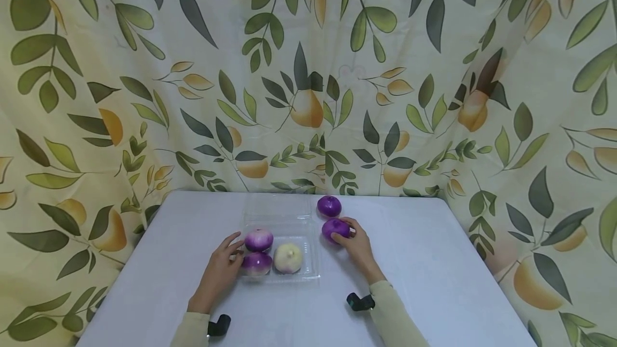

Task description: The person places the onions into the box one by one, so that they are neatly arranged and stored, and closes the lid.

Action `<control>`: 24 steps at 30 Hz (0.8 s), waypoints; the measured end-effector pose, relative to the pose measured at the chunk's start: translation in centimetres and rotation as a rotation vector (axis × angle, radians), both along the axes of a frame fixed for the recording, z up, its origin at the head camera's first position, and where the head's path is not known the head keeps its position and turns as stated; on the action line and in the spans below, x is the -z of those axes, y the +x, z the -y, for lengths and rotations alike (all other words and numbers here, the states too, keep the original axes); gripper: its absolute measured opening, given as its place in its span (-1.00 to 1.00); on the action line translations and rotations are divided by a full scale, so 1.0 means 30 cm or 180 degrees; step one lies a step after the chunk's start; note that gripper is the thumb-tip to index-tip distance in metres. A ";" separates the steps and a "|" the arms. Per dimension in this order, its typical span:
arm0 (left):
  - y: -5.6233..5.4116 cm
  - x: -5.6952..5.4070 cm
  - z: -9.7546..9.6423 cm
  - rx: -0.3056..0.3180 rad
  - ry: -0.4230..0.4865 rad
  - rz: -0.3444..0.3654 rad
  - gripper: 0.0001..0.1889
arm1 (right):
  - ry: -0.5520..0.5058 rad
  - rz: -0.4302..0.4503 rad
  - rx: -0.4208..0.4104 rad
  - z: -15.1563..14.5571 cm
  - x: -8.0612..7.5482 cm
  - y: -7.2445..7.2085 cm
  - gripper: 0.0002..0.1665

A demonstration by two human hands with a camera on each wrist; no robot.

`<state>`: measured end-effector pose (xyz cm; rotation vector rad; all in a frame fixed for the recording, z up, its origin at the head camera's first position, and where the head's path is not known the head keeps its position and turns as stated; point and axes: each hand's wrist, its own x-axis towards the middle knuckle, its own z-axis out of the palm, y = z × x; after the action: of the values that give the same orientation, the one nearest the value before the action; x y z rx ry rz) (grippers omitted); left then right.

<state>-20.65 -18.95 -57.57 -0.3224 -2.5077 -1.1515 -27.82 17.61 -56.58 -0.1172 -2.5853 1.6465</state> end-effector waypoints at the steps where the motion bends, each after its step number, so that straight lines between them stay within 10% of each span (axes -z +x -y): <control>1: 0.000 0.000 0.001 0.0003 -0.0004 -0.0002 -0.67 | -0.0024 0.0008 -0.0015 -0.003 -0.004 0.002 -0.32; 24: -0.006 0.007 0.003 -0.0017 -0.0064 -0.0116 -0.67 | -0.0394 0.0050 -0.0051 -0.084 -0.150 0.070 -0.28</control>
<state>-20.82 -19.03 -57.79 -0.3390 -2.4886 -1.1089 -25.71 20.14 -52.08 -0.1173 -2.5009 1.8181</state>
